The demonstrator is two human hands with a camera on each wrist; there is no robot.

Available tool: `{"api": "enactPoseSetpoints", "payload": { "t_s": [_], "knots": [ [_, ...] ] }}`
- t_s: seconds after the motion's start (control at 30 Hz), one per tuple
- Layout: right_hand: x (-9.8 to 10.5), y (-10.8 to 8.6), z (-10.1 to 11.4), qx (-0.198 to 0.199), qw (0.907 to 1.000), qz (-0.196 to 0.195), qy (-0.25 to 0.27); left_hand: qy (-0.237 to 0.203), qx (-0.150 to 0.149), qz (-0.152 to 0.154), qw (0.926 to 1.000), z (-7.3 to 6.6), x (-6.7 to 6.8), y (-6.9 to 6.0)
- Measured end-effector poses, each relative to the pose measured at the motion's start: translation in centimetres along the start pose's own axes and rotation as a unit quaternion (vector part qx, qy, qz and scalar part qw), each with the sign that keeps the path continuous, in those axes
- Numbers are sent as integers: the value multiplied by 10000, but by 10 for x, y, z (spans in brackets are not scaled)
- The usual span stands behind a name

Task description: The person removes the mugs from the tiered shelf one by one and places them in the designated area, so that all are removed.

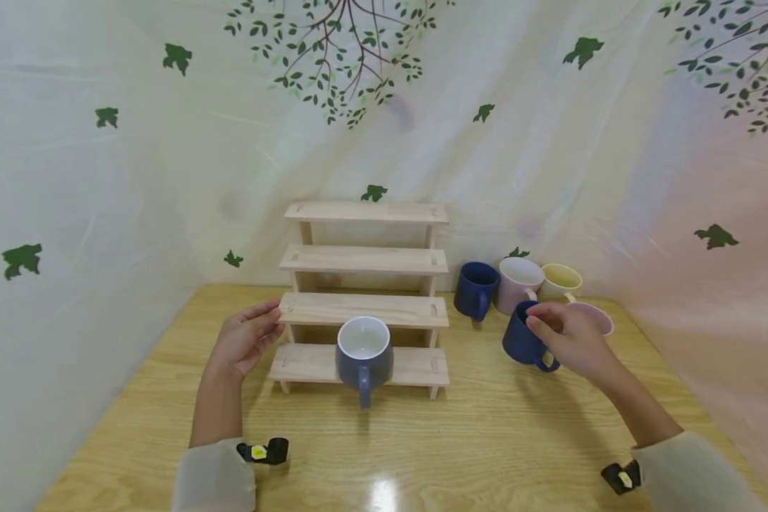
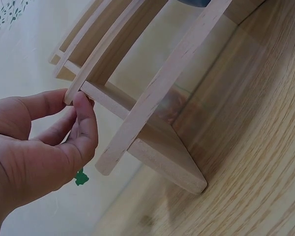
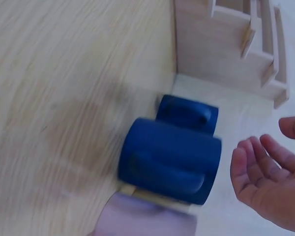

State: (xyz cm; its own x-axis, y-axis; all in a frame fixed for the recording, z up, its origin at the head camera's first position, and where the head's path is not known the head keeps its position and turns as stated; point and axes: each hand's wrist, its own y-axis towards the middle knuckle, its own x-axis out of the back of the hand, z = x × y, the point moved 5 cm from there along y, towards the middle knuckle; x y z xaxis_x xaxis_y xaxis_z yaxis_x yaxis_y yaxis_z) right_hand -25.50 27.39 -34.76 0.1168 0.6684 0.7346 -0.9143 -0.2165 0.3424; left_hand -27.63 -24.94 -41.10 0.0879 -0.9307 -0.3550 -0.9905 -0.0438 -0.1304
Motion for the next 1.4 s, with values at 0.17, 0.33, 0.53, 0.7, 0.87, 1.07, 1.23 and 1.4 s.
{"api": "enactPoseSetpoints", "payload": {
  "t_s": [0.17,0.33,0.53,0.7,0.87,1.07,1.23,1.4],
  "knots": [
    [-18,3,20,66,9983,568,117,34,12,-40,10000,0,2,-2],
    [-38,5,35,417,9957,796,205,-23,35,-53,10000,0,2,-3],
    [-62,5,56,797,9903,1085,336,-61,60,-80,9999,-2,2,-3],
    [-80,3,72,920,9830,1510,500,-53,82,-51,9999,-1,1,-4],
    [-95,0,89,1128,9758,1783,577,-32,73,-26,10000,-2,0,-3],
    [-113,-2,106,1360,9661,2079,702,-23,47,-52,10000,-2,-1,-4],
    [-129,-6,118,1403,9545,2442,979,-61,61,-86,9999,-2,0,-5],
    [-144,-10,131,1439,9409,2730,1396,-60,46,-63,10000,-1,0,-5]
  ]
}}
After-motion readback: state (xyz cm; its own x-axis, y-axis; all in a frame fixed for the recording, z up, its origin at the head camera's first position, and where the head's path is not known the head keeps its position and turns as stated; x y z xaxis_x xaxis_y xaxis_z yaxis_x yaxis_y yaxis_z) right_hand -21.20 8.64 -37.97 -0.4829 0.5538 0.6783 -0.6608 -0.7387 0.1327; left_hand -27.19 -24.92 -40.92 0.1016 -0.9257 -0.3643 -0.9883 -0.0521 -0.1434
